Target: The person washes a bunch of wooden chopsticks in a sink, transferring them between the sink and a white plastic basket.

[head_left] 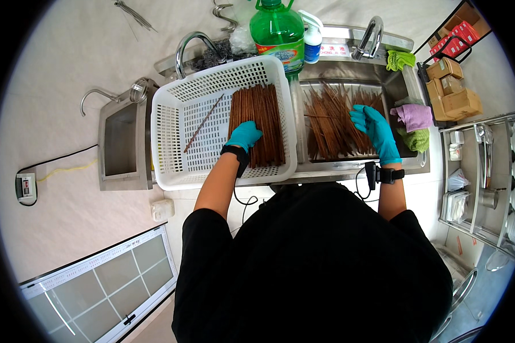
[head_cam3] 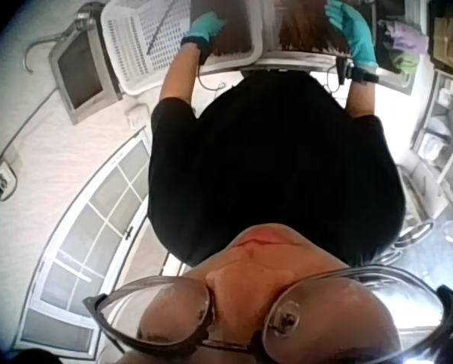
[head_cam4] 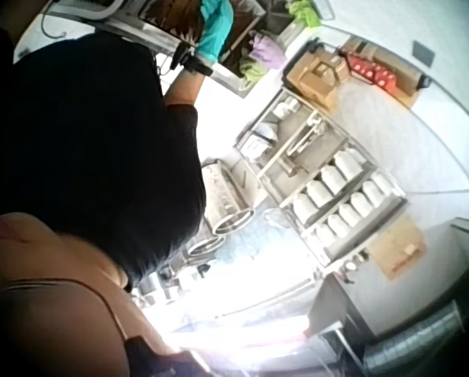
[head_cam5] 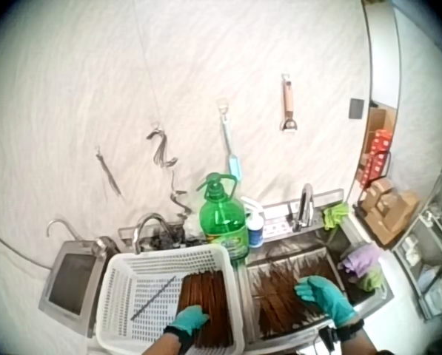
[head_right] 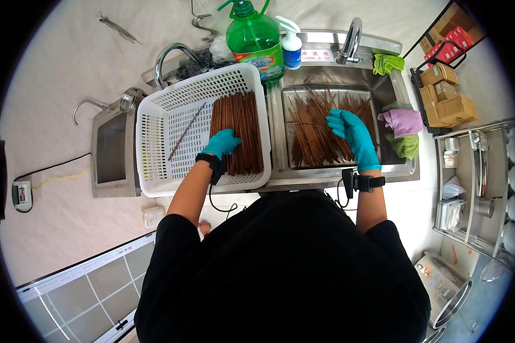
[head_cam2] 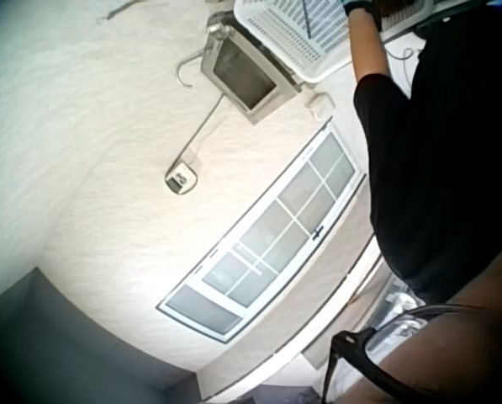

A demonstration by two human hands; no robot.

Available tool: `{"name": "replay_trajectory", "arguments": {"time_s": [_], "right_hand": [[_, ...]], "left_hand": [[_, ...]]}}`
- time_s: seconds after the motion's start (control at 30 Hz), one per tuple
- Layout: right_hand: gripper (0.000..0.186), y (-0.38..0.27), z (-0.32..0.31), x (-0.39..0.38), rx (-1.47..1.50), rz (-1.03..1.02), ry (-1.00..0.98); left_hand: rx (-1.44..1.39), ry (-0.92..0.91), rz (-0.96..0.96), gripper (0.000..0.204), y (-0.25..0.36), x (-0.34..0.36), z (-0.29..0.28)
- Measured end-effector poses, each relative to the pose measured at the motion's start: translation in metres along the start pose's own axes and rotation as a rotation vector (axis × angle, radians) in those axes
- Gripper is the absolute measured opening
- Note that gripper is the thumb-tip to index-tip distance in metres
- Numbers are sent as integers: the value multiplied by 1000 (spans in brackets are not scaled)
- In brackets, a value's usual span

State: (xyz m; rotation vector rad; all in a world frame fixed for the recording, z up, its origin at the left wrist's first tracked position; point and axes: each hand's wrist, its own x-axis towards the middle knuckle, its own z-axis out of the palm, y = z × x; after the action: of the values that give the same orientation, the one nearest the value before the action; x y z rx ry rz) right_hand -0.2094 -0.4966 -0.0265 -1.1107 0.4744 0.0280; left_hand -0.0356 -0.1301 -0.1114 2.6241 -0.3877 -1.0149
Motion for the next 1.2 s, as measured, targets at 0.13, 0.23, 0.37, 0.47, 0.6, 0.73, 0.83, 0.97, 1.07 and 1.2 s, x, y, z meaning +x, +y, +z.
{"name": "replay_trajectory", "arguments": {"time_s": [0.13,0.23,0.37,0.47,0.6,0.73,0.83,0.97,1.07,1.2], "right_hand": [[37,-1,-6,1,-6,-10,9],[38,-1,-8,0,-9,-9,13],[37,-1,-10,-1,9,-10,22],[37,0,-12,-1,19,-2,16],[37,1,-11,0,10,3,13],[38,4,-10,2,6,20,10],[40,4,-6,4,-1,31,-12],[38,6,-4,7,10,36,-25],[38,6,-3,6,10,34,-11],[38,5,-5,4,0,17,11]], "left_hand": [[-484,-167,89,38,34,-16,-19],[-680,-29,167,34,31,-11,-20],[-121,619,150,33,-10,12,-12],[-115,392,-172,34,-38,22,-7],[68,95,-39,38,-24,18,-10],[-520,-12,185,41,18,-24,-34],[-717,-94,98,44,21,-21,-46],[-305,216,7,41,-17,4,-28],[-62,229,-120,46,-15,7,-12],[114,432,-87,48,1,6,19]]}}
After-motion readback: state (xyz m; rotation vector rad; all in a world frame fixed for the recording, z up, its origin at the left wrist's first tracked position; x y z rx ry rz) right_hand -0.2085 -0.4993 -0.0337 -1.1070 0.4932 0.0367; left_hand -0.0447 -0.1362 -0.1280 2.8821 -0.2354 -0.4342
